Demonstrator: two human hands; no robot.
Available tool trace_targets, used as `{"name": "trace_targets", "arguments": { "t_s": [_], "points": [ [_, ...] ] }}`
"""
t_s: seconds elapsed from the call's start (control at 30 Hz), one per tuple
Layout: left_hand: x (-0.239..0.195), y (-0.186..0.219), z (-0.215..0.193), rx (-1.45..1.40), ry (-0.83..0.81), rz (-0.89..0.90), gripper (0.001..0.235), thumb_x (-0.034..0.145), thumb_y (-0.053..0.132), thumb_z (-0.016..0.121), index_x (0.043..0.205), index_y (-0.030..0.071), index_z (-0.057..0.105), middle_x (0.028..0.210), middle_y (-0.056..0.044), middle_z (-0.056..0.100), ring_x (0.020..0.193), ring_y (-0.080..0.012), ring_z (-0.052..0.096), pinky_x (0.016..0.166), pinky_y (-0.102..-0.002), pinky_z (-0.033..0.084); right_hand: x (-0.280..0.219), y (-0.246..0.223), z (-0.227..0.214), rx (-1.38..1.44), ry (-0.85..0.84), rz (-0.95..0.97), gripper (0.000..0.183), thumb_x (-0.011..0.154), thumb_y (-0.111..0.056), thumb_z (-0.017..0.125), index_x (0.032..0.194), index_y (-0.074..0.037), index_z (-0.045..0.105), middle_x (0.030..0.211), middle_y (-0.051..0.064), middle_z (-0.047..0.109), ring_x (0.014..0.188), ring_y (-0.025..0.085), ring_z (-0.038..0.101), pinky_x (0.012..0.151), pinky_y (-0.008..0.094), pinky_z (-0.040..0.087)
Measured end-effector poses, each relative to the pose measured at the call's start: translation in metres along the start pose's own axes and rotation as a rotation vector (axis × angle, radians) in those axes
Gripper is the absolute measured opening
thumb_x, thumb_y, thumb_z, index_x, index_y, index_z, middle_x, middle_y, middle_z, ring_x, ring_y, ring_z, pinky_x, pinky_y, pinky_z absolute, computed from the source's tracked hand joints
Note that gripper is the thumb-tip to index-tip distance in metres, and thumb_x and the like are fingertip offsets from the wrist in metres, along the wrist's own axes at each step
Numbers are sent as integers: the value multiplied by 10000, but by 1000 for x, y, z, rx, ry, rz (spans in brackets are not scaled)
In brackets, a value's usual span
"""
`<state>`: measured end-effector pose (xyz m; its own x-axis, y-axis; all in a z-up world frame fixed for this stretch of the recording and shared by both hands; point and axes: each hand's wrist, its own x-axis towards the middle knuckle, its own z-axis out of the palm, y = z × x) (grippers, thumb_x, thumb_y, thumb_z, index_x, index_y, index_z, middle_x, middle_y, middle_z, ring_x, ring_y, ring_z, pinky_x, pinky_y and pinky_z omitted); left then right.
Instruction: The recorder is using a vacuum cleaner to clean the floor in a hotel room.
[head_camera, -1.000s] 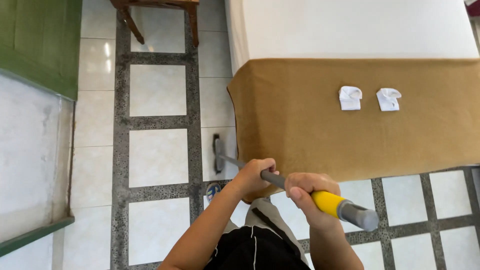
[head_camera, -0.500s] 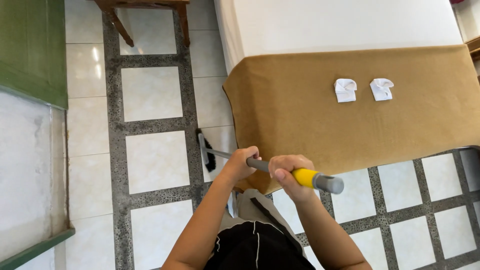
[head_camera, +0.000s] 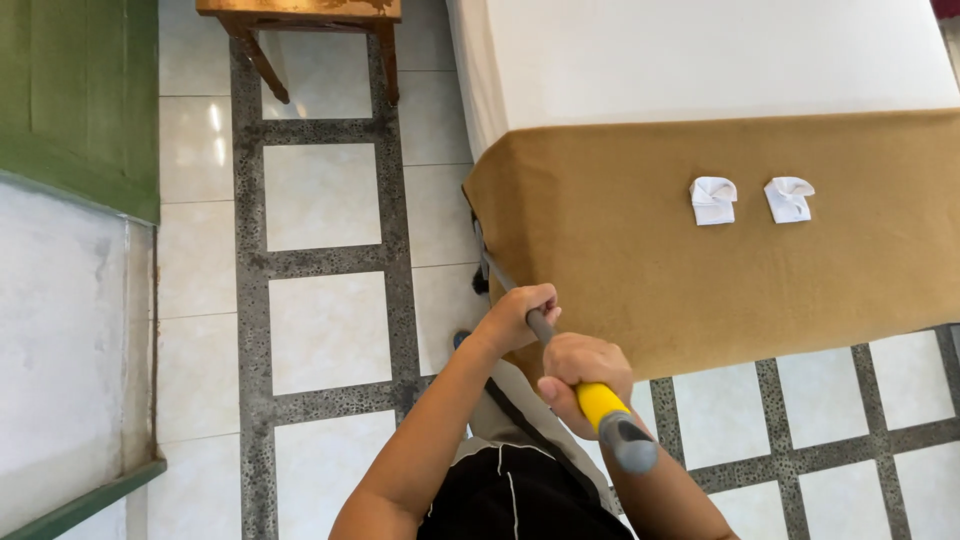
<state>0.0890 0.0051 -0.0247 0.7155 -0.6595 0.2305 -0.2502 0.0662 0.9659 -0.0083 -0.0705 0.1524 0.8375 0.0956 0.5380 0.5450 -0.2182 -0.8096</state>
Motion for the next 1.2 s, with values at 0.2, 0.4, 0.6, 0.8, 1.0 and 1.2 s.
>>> {"name": "trace_targets", "arguments": {
  "t_s": [0.2,0.4,0.6,0.8,1.0,1.2],
  "points": [
    [25,-14,-44,169,137,-67,191,874,89,707,819,44,529,667,-130,589,598,-271,571,581,-369,490,46,43,-13,192,-13,-27,262,926,-45,634,726,-62,466,612,61,545,543,187,535,548,321,465],
    [63,-35,-73,247,219,-174,171,901,115,693,838,53,546,706,-142,642,638,-321,629,588,-388,503,76,100,-49,487,34,114,321,976,-33,609,729,-83,411,612,49,452,561,196,432,591,342,399],
    [136,-5,-58,127,15,-109,198,911,151,727,850,58,564,733,-144,663,650,-320,637,598,-382,505,115,83,-96,383,109,153,314,943,-19,616,714,-87,412,600,33,462,539,166,430,558,327,409],
    [191,-26,-60,33,-79,-150,199,927,168,718,883,55,561,737,-114,641,664,-242,605,634,-349,513,153,115,-93,51,91,83,236,894,27,625,758,-53,450,650,50,516,562,169,531,558,300,453],
    [197,-46,-102,168,110,-58,175,901,133,763,835,57,619,763,-105,664,723,-221,626,647,-327,502,178,168,-82,126,115,62,206,896,12,616,768,-48,467,663,58,544,564,159,510,558,289,427],
    [182,-67,-140,140,309,-81,121,778,29,674,874,54,606,731,-94,641,667,-226,625,618,-341,500,183,212,-59,433,125,85,239,947,-3,580,759,-42,436,662,63,510,607,179,481,596,324,438]
  ]
}}
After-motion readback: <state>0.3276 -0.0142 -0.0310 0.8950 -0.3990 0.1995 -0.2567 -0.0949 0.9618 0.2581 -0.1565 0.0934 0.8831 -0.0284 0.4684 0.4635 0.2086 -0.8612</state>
